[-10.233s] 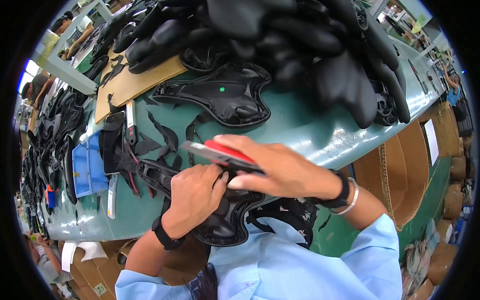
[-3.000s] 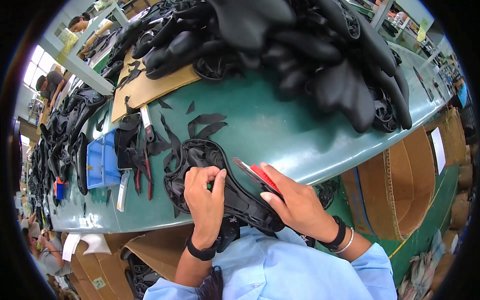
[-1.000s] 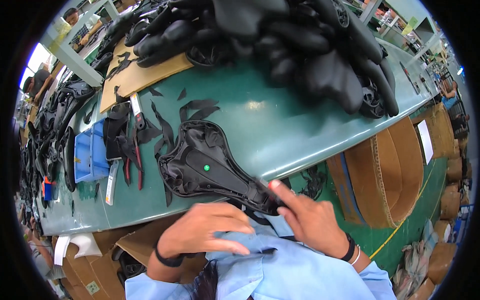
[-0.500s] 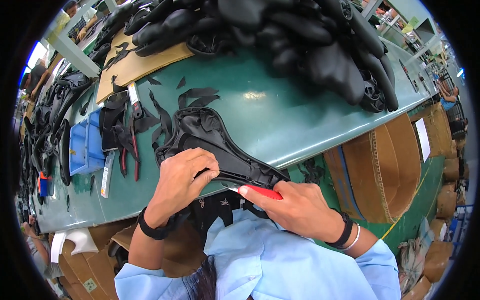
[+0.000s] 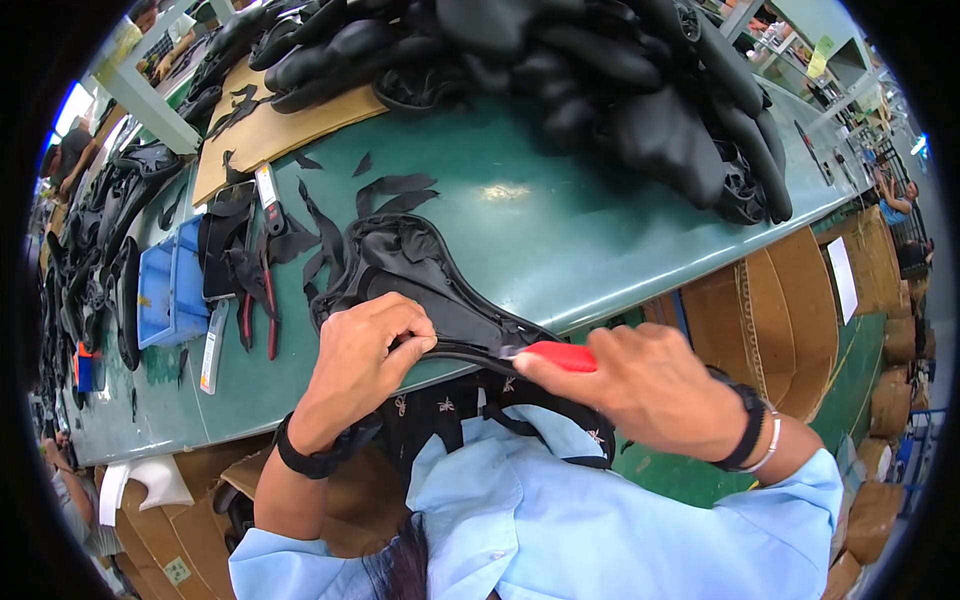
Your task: The person gathers bicycle seats from a table into a pile, then trims the excess material from the underside of one seat using a utility knife.
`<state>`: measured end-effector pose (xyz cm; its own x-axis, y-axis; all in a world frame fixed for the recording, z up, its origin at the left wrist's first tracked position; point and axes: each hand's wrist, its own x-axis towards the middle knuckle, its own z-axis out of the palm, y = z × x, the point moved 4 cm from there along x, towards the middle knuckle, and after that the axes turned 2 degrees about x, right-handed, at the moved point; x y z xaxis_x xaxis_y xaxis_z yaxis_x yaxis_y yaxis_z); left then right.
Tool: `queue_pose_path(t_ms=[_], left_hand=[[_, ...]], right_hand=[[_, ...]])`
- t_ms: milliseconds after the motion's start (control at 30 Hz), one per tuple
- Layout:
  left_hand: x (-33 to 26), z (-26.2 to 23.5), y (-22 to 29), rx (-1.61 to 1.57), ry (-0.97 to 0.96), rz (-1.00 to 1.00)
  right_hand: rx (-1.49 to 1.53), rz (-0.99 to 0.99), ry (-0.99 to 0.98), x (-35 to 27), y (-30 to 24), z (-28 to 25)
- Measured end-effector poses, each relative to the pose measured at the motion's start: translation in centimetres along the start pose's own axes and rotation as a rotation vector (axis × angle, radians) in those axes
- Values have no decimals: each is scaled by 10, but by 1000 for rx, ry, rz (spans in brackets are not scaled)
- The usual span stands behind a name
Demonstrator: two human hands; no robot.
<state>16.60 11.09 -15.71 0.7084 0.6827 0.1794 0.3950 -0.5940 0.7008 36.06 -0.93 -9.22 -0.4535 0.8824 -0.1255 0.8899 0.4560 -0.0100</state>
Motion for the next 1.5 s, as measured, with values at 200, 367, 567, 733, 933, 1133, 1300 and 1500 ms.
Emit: queue_pose_path(t_ms=[200, 367, 567, 733, 933, 1133, 1300, 1500], left_hand=[[-3, 28, 31, 167, -44, -85], [39, 28, 14, 104, -241, 136], [50, 26, 1, -232, -132, -165], [54, 29, -3, -347, -143, -296], [57, 20, -16, -1215, 214, -265], [49, -28, -23, -69, 586, -109], [9, -6, -44, -247, 323, -443], [-45, -4, -23, -855, 439, -603]], right_hand=[[264, 216, 141, -22, 39, 5], [1370, 540, 427, -18, 17, 42], [1493, 595, 118, 1, -11, 61], [1409, 600, 180, 12, -25, 68], [809, 457, 65, 6, -55, 49], [808, 455, -18, 1, -29, 38], [1366, 695, 214, 19, -33, 81], [1066, 378, 583, 60, 15, 71]])
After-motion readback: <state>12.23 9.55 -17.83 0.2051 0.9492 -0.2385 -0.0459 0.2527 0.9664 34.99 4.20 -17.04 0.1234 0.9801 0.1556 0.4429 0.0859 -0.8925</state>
